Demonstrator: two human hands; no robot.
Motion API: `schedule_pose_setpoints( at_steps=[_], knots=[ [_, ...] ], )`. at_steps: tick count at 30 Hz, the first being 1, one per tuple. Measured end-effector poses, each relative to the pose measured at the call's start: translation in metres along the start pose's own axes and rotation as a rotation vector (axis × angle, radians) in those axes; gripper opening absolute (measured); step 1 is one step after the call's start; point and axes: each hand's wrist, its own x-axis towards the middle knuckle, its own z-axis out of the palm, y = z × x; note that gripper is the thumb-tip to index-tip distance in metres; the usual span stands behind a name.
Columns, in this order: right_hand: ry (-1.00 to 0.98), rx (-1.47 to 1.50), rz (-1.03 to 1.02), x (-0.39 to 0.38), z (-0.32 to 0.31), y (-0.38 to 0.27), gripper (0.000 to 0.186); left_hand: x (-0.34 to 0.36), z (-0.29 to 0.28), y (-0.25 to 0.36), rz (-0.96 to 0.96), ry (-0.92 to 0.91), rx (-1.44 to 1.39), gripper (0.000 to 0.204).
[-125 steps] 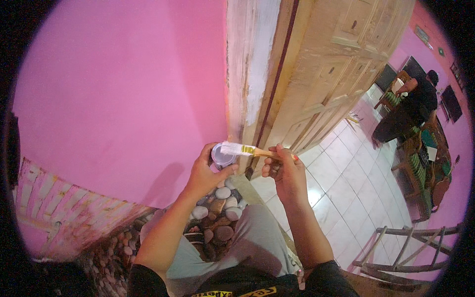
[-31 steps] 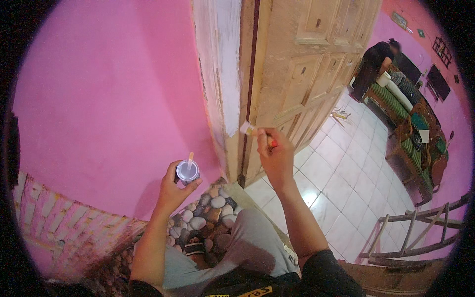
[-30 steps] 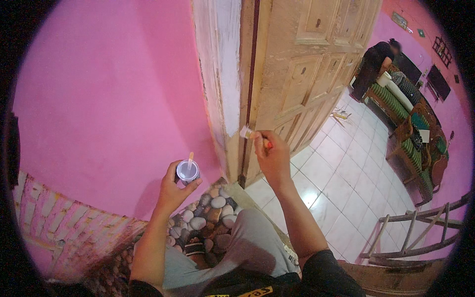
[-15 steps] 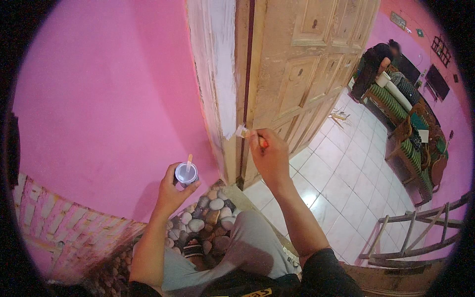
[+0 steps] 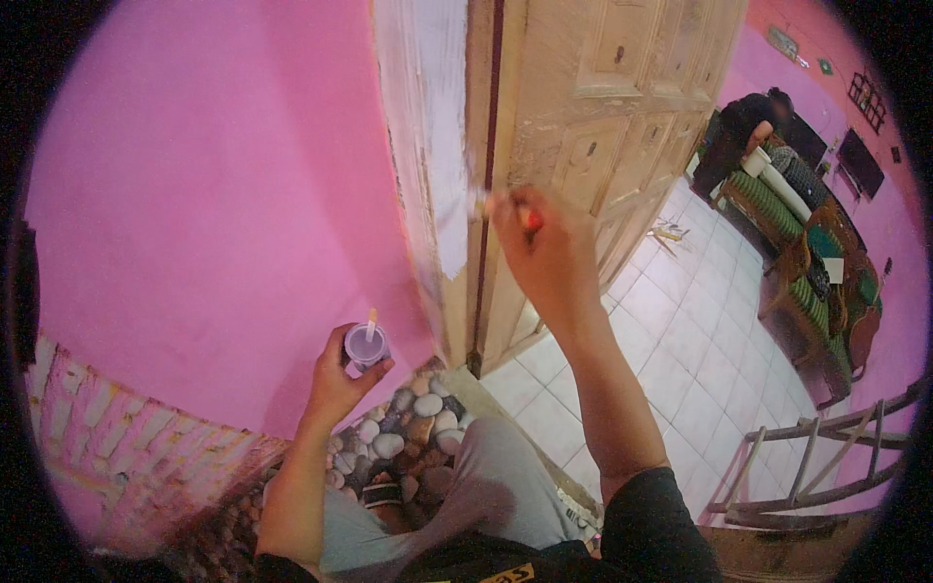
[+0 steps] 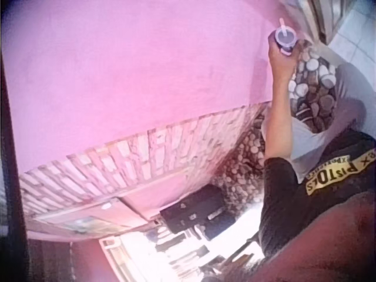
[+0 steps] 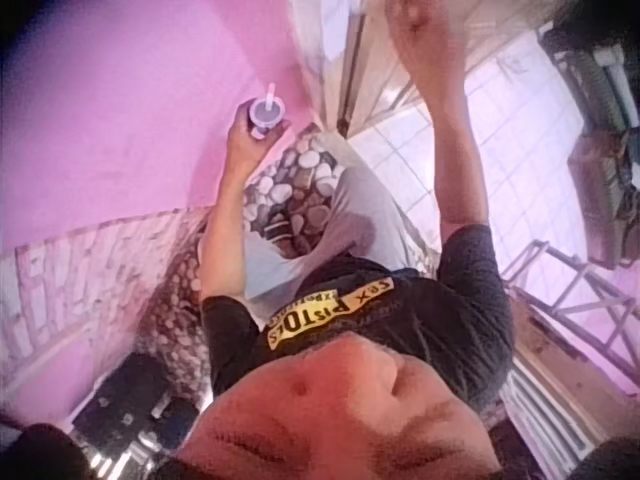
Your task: The person paints the side of a wooden door frame using a brush and a small container of white paint.
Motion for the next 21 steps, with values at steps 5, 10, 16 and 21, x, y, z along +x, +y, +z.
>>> schedule_pose_setpoints(
  at_steps=[5,10,16,21],
  knots=[
    [-0.037,0.040,-0.080,0.007,0.018,0.022,0.023,0.007,0.009,-0.006,0.089,0.035,0.065,0.061],
    [0.273,0.199,-0.166,0.049,0.004,-0.025,0.023,0.003,0.007,-0.005,0.035,-0.020,-0.011,0.060],
    [0.040,-0.016,0.035,0.001,-0.003,-0.001,0.023,-0.001,-0.002,-0.006,0.043,0.043,0.049,0.061],
    [-0.200,0.054,0.263,-0.065,0.044,0.075,0.025,0.000,-0.002,-0.002,0.028,0.009,0.036,0.062]
  ],
)
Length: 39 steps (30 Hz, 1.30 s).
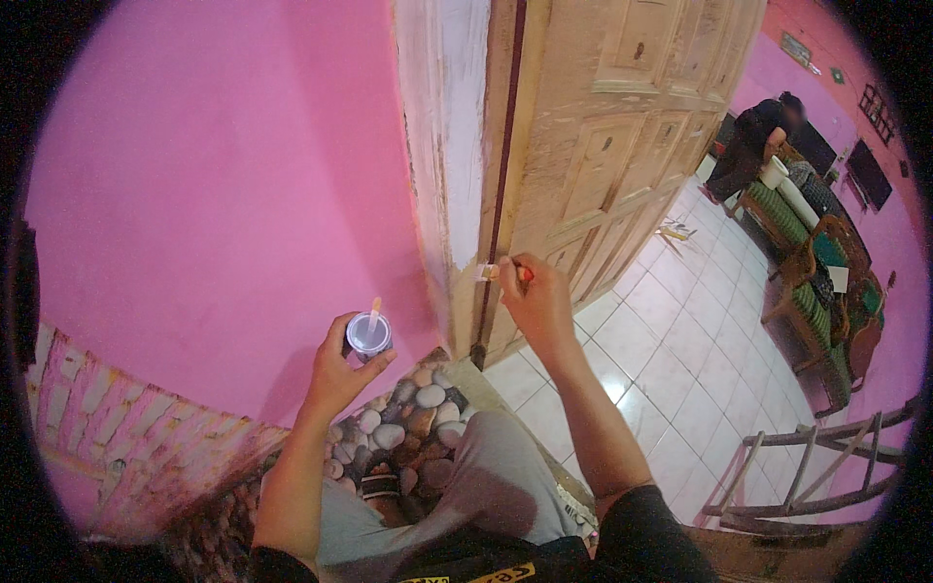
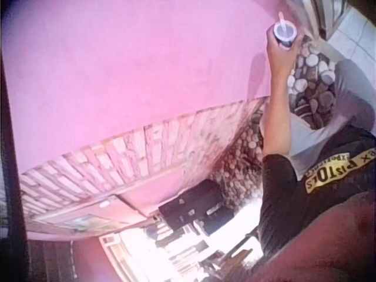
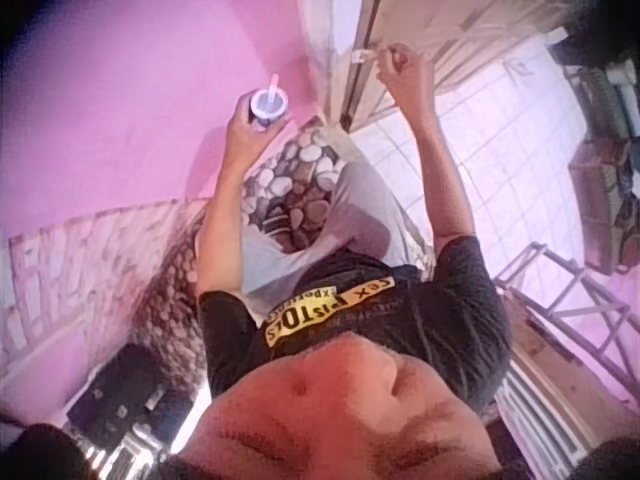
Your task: The person paints the side of a wooden door frame using a brush and a small container of white paint.
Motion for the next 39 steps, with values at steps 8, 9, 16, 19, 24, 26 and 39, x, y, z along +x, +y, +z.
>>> schedule_pose_setpoints(
  at_steps=[8,9,16,19,24,26,39],
  knots=[
    [0.223,0.694,0.194,-0.006,0.021,-0.019,0.028,-0.003,0.002,-0.002,-0.015,-0.030,0.026,0.065],
    [0.314,0.743,0.094,-0.007,0.016,-0.028,0.028,-0.003,0.003,-0.004,-0.021,-0.033,0.025,0.065],
    [0.188,0.580,0.338,-0.057,0.032,0.030,0.027,-0.005,0.004,-0.002,-0.011,-0.029,0.024,0.065],
    [0.162,0.681,0.475,-0.047,0.058,0.054,0.028,-0.004,0.006,-0.001,-0.008,-0.038,0.028,0.064],
    [0.260,0.838,0.304,-0.029,0.043,-0.012,0.028,-0.008,0.004,-0.008,0.050,0.020,0.021,0.063],
    [0.223,0.724,0.215,-0.034,0.022,-0.026,0.028,-0.008,0.005,-0.007,0.019,0.002,0.036,0.063],
    [-0.325,0.283,-0.032,-0.065,-0.032,-0.094,0.018,-0.006,0.032,-0.011,0.069,-0.132,-0.023,0.067]
  ],
)
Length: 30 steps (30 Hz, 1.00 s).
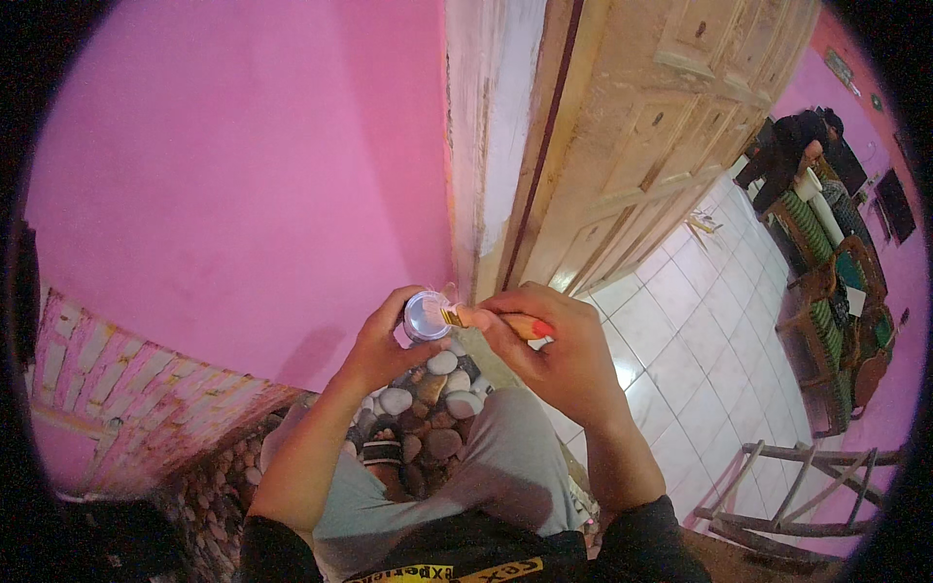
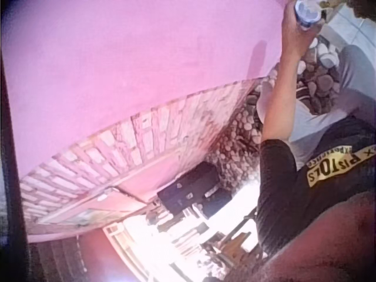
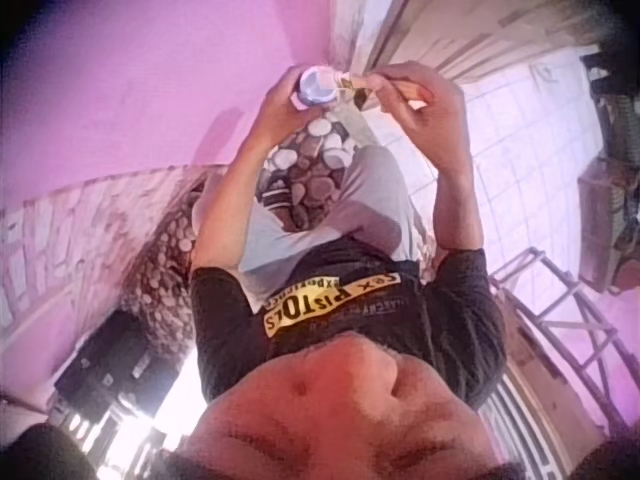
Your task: The person paints the side of a wooden door frame using a brush and a small container of white paint.
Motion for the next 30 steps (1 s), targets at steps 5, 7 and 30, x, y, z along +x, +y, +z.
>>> schedule_pose_setpoints(
  at_steps=[5,7,30],
  knots=[
    [-0.218,-0.223,-0.144,0.016,0.005,0.015,0.013,0.000,-0.001,0.006,-0.030,-0.075,-0.028,0.066],
    [-0.287,-0.215,-0.101,0.021,0.010,0.013,0.016,-0.001,0.000,0.005,-0.036,-0.105,-0.031,0.064],
    [0.271,0.741,0.496,-0.016,0.023,0.106,0.027,0.017,0.020,-0.023,-0.022,-0.018,0.022,0.071]
  ],
)
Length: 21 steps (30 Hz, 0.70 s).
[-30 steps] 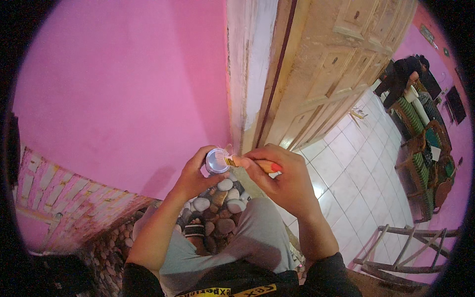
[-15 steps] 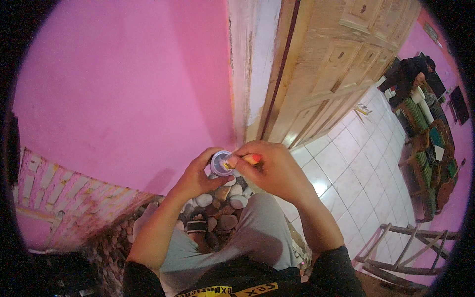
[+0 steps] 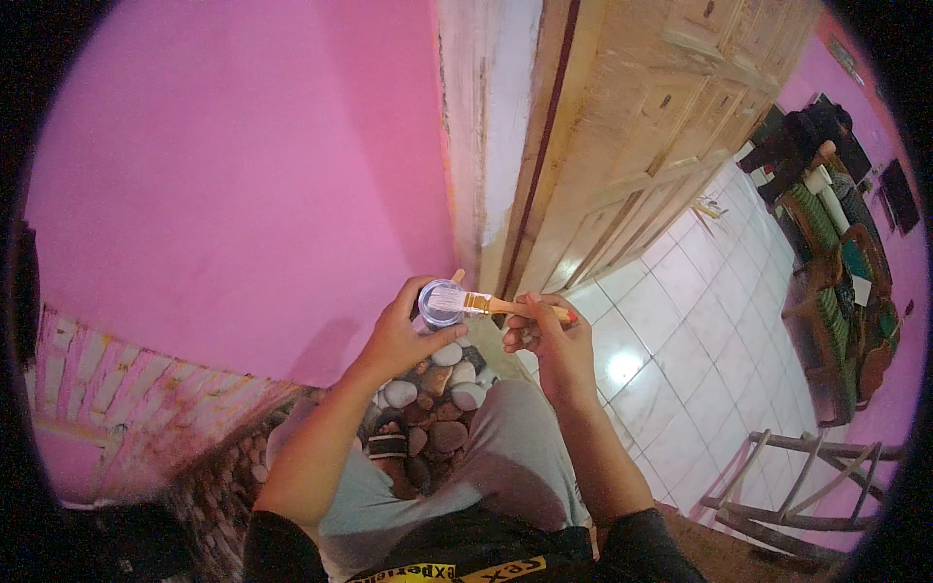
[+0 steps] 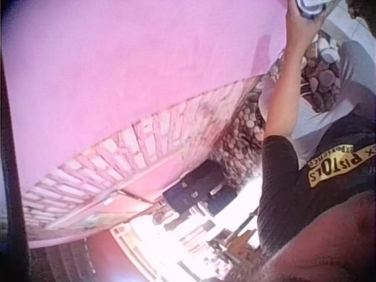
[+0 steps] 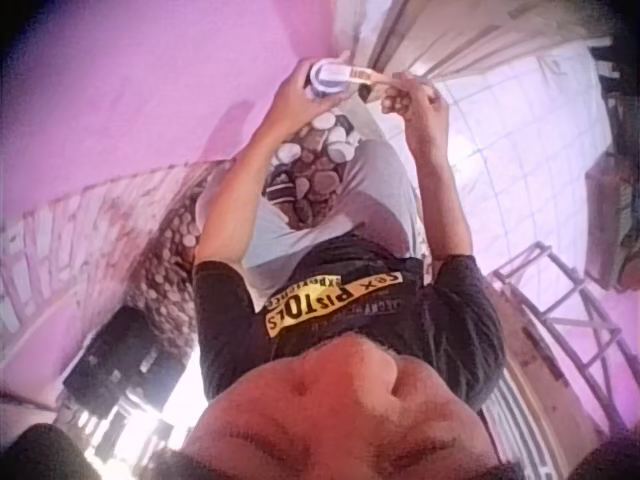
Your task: The person paints the side of a wooden door frame using a brush and a small container of white paint.
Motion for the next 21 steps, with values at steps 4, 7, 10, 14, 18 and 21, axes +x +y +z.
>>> schedule_pose_setpoints(
  at_steps=[4,7,10,14,18,21],
  knots=[
    [0.054,0.138,-0.005,-0.001,-0.010,0.007,0.027,0.008,0.014,-0.016,0.000,0.020,-0.032,0.071],
    [0.151,0.168,-0.061,0.002,-0.020,0.010,0.026,0.009,0.012,-0.024,-0.052,0.018,-0.004,0.071],
    [0.243,0.103,-0.129,0.013,-0.030,0.021,0.026,0.009,0.003,-0.028,-0.089,0.043,0.035,0.070],
    [0.304,-0.032,-0.215,0.047,-0.043,0.059,0.025,0.006,-0.005,-0.028,-0.103,0.084,0.034,0.069],
    [0.317,-0.057,-0.271,0.087,-0.040,0.080,0.025,0.004,-0.009,-0.015,-0.094,0.117,-0.012,0.069],
    [0.280,-0.036,-0.365,0.095,-0.017,0.054,0.025,-0.003,-0.016,-0.010,-0.111,0.127,-0.029,0.070]
  ],
)
